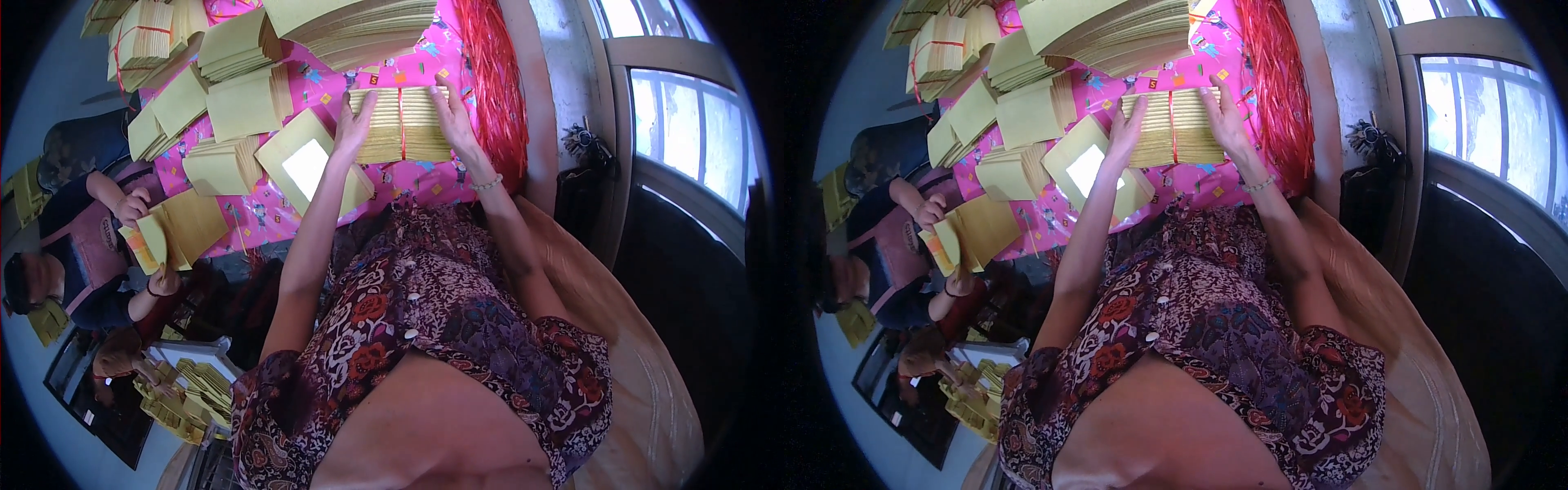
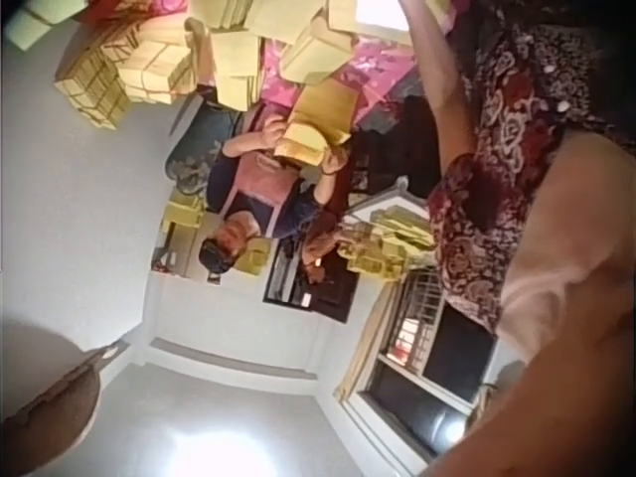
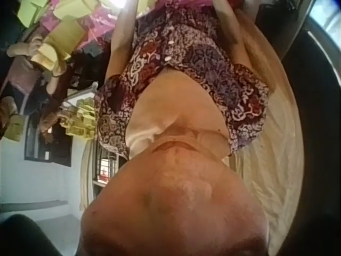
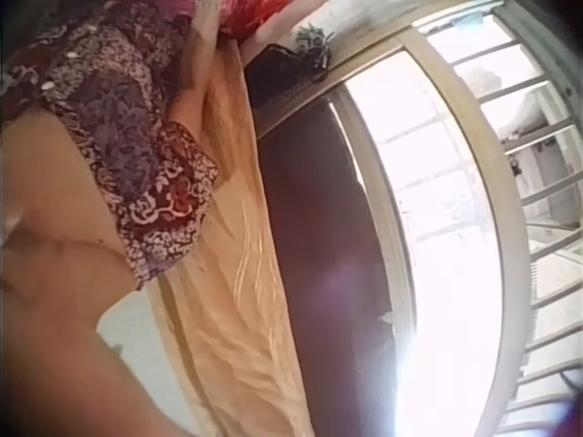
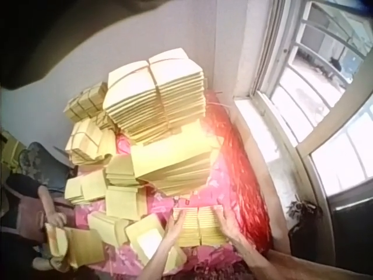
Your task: Folding and bundling stacks of yellow joss paper with red string.
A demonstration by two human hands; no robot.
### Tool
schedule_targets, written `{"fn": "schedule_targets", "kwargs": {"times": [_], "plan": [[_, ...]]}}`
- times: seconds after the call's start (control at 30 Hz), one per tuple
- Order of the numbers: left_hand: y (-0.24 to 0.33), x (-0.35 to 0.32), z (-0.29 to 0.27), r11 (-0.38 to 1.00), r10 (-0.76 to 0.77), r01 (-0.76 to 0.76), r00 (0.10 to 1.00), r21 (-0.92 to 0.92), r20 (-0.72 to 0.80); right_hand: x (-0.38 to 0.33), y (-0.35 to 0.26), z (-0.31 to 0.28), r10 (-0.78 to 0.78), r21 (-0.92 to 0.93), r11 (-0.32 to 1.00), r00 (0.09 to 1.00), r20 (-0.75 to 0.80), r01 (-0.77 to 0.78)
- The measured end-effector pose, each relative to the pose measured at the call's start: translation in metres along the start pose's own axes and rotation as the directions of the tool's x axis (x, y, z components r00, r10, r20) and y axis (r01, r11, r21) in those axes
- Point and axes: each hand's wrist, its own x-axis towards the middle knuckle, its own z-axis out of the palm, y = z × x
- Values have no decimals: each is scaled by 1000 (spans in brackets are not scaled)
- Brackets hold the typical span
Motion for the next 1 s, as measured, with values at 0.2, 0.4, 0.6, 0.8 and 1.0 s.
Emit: {"fn": "schedule_targets", "kwargs": {"times": [0.2,0.4,0.6,0.8,1.0], "plan": [[-21,12,-1,999,34,-33,996,-24,82,-7,-8,-1,22,45,999,999,38,-23],[-28,5,-7,970,-12,39,994,-239,112,-5,33,-21,22,223,974,995,94,-42],[-51,-13,-6,914,70,-28,994,-405,88,-24,59,-12,18,375,926,996,91,-51],[-65,-6,-2,921,51,11,988,-389,149,-34,42,2,-8,195,981,998,65,-5],[-76,-9,-7,940,38,39,975,-340,217,-42,43,-1,28,191,981,996,80,-42]]}}
